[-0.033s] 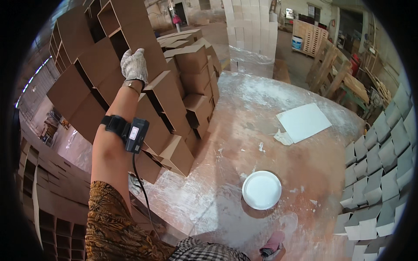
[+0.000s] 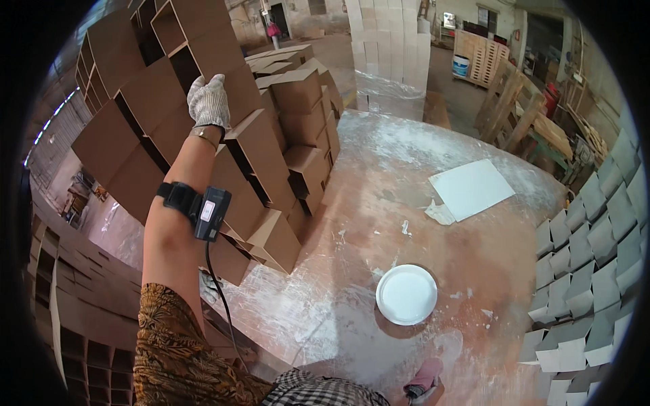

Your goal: Apply white paint or glue to the inside edges of cardboard or wood boxes and stack them.

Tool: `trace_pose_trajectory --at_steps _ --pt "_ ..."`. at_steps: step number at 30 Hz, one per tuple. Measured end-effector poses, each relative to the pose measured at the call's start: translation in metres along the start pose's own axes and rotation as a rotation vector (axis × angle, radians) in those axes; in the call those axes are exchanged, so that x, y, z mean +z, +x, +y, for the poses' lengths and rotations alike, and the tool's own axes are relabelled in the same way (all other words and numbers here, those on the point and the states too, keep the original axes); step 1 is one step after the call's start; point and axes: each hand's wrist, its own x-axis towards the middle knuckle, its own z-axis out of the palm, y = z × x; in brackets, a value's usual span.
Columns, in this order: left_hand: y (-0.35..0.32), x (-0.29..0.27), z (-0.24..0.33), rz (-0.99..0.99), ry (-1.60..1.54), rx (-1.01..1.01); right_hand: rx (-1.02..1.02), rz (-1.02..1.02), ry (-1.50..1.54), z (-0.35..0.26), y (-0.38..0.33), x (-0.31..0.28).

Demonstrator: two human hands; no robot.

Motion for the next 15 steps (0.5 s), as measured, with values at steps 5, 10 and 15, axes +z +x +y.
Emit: trace_pose_trajectory --at_steps 5,10,15 --pt "-0.027 0.005 0.014 -0.038 -0.110 0.023 0.045 -0.096 0.107 0.004 0.020 -0.027" --pt "-0.051 0.024 0.006 -0.153 -0.130 0.353 -0.390 0.092 -0.279 0.020 0.004 -0.025" --pt "-0.115 0.043 0.030 -0.276 -0.520 0.004 -0.281 0.144 -0.171 0.007 -0.004 -0.003"
